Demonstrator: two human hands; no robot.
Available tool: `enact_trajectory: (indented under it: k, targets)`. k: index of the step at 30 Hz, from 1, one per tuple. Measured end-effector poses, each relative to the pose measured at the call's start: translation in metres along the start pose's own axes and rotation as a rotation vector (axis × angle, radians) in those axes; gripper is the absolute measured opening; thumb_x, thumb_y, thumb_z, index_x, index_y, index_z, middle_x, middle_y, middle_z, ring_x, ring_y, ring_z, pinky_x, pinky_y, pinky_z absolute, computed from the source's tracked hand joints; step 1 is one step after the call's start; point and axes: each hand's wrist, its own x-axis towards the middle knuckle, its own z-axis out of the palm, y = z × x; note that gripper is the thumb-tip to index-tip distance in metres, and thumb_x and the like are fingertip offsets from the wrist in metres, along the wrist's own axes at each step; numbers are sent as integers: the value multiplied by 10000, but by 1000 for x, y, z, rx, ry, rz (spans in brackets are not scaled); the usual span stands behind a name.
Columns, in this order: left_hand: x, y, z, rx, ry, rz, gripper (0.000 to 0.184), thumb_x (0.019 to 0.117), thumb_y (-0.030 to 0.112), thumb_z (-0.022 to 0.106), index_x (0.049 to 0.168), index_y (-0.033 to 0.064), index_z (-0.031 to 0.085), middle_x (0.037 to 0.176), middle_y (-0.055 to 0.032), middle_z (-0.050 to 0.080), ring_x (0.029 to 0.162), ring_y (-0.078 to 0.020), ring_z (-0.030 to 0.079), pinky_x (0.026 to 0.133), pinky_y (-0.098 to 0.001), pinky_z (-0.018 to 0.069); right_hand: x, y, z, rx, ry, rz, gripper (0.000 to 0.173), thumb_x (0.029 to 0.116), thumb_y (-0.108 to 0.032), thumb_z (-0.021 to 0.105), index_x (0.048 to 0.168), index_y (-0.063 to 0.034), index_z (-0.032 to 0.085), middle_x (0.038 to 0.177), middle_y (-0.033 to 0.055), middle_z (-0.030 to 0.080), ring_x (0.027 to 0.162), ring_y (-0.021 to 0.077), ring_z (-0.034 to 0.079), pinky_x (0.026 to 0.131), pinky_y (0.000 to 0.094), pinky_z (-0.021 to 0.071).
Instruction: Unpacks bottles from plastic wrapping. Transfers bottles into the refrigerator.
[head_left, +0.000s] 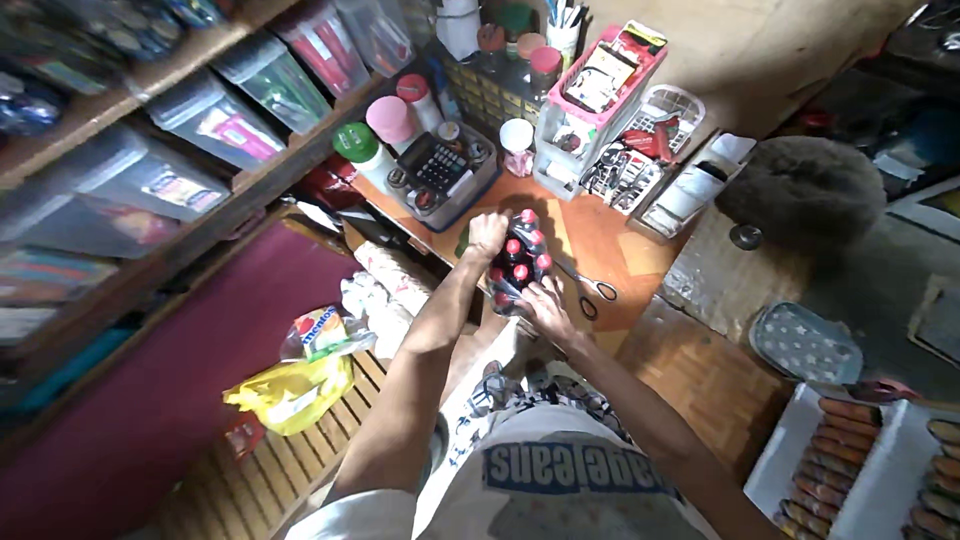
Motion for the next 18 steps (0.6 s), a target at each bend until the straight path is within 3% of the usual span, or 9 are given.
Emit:
enact_trajectory:
  k: [3,5,6,8,10,11,14,18]
  targets:
    - [1,-14,-10,-175,-42,-2,366,987,168,650,1343,86,631,1231,-245,679,1153,-468,642,941,-671,495,2,3,-11,132,-5,46,400,987,-382,630,1016,1,741,1097,198,701,1142,370,627,1081,520,423]
    - [-19,-22,-8,-240,23,160,379,926,88,726,1298,63,657,1272,-225,660,1190,-448,622,981,-636,503,6,1,-27,310,40,113,338,1011,-276,611,1095,22,746,1280,231,636,1206,306,616,1088,377,465]
    - [-33,-24,-4,-226,103,252,353,890,56,760,1238,59,696,1282,-212,655,1213,-444,596,998,-612,500,12,-3,-37,328,46,139,313,1035,-211,563,1137,26,740,1336,239,609,1227,302,611,1089,361,469]
    - [-44,-25,14,-133,171,361,278,877,38,749,1153,66,742,1288,-195,659,1237,-430,581,1035,-589,481,33,-8,-50,171,-80,190,287,1033,-161,554,1202,2,720,1341,225,612,1270,335,584,1119,438,439]
    - [-37,-19,32,-8,98,352,350,920,119,735,1268,99,706,1369,-188,625,1309,-417,544,1103,-582,424,58,-14,-56,-63,-355,258,418,981,-249,669,1343,-40,646,1392,210,590,1370,401,473,1142,596,329]
    - [-32,-17,39,26,75,345,382,926,151,738,1302,111,688,1376,-189,619,1306,-416,545,1086,-584,434,69,-17,-56,-143,-436,270,448,959,-261,702,1345,-41,643,1379,211,603,1372,421,462,1135,634,307]
    - [-25,-14,50,5,39,309,348,962,143,686,1302,74,663,1334,-234,612,1281,-443,553,1015,-601,481,81,-9,-47,-234,-466,151,347,968,-239,676,1265,-60,693,1272,179,677,1314,402,525,1121,629,309]
    - [-18,-12,52,-16,15,312,369,973,4,599,1341,4,605,1354,-284,574,1293,-464,538,1025,-581,489,70,20,-40,-97,-273,-98,355,987,-280,641,1222,-21,700,1209,182,680,1215,363,604,1075,521,447]
